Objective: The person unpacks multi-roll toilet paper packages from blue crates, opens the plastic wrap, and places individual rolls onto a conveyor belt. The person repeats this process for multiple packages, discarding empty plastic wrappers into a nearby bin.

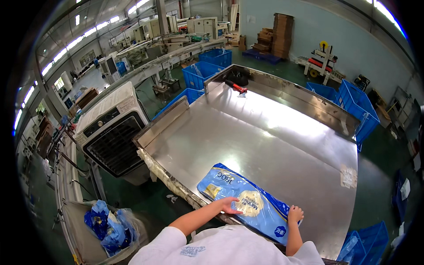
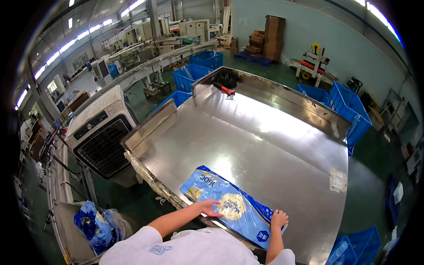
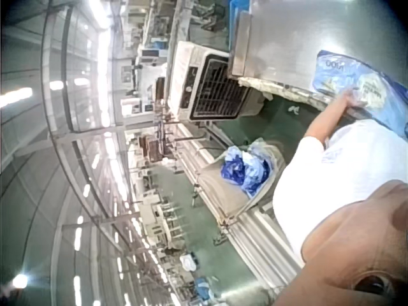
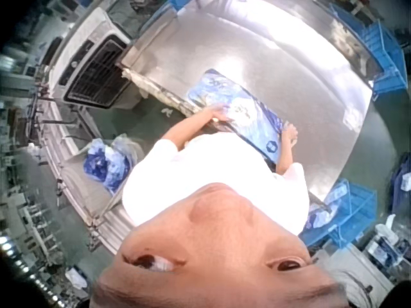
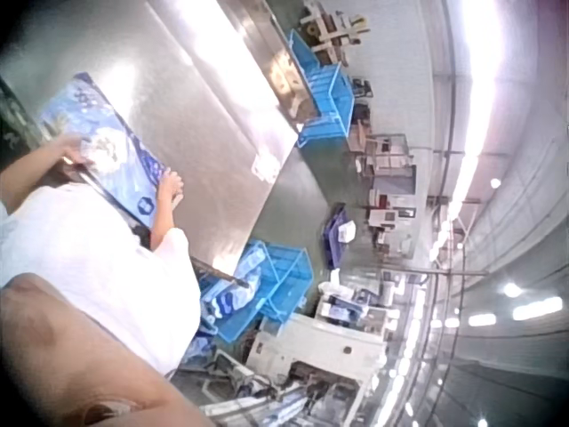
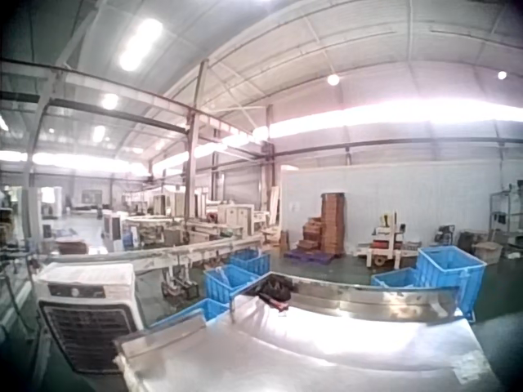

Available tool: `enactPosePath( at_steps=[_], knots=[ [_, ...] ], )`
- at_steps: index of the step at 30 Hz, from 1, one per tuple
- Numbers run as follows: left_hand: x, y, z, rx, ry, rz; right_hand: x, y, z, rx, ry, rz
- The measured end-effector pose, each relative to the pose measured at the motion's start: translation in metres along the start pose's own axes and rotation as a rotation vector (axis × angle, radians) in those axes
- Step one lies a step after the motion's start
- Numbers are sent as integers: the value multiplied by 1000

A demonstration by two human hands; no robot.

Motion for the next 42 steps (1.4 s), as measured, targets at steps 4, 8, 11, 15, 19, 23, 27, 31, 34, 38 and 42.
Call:
enactPosePath(
  at_steps=[4,8,11,15,19,23,27,31,34,38,42],
  knots=[
    [-21,-13,-12,-175,-50,127,-30,17,-7,10,188,136],
    [-33,-56,-45,-438,-81,198,-57,7,-11,102,215,200],
    [-56,-75,-54,-796,-187,66,-40,-64,-3,-142,325,434],
    [-61,-48,-42,-1404,-144,-147,37,-207,-11,-412,66,754],
    [-31,-18,-11,-1382,-37,-327,115,-320,-23,-305,-349,841],
    [-11,-13,-10,-1498,-20,-568,155,-383,-17,-229,-380,984],
    [20,-18,-34,-1444,53,-558,132,-347,-41,-156,-406,858],
    [14,-7,-14,-1381,113,-594,92,-208,-3,-90,-318,717],
    [11,-7,-25,-1551,143,-632,71,-74,34,-9,-282,515],
    [16,-3,-83,-1899,172,-1060,55,56,37,159,-260,311],
    [0,-27,-151,-2200,-73,-1374,41,58,27,245,-143,304]
  ],
)
Point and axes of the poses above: each hand's wrist, its own x-axis away from the middle knuckle, its own z-axis out of the back of the hand, y = z × x, the point moved 10 cm from there along -x, towards the middle knuckle, and after that the axes turned 4 degrees about x, right-handed, at the moved point
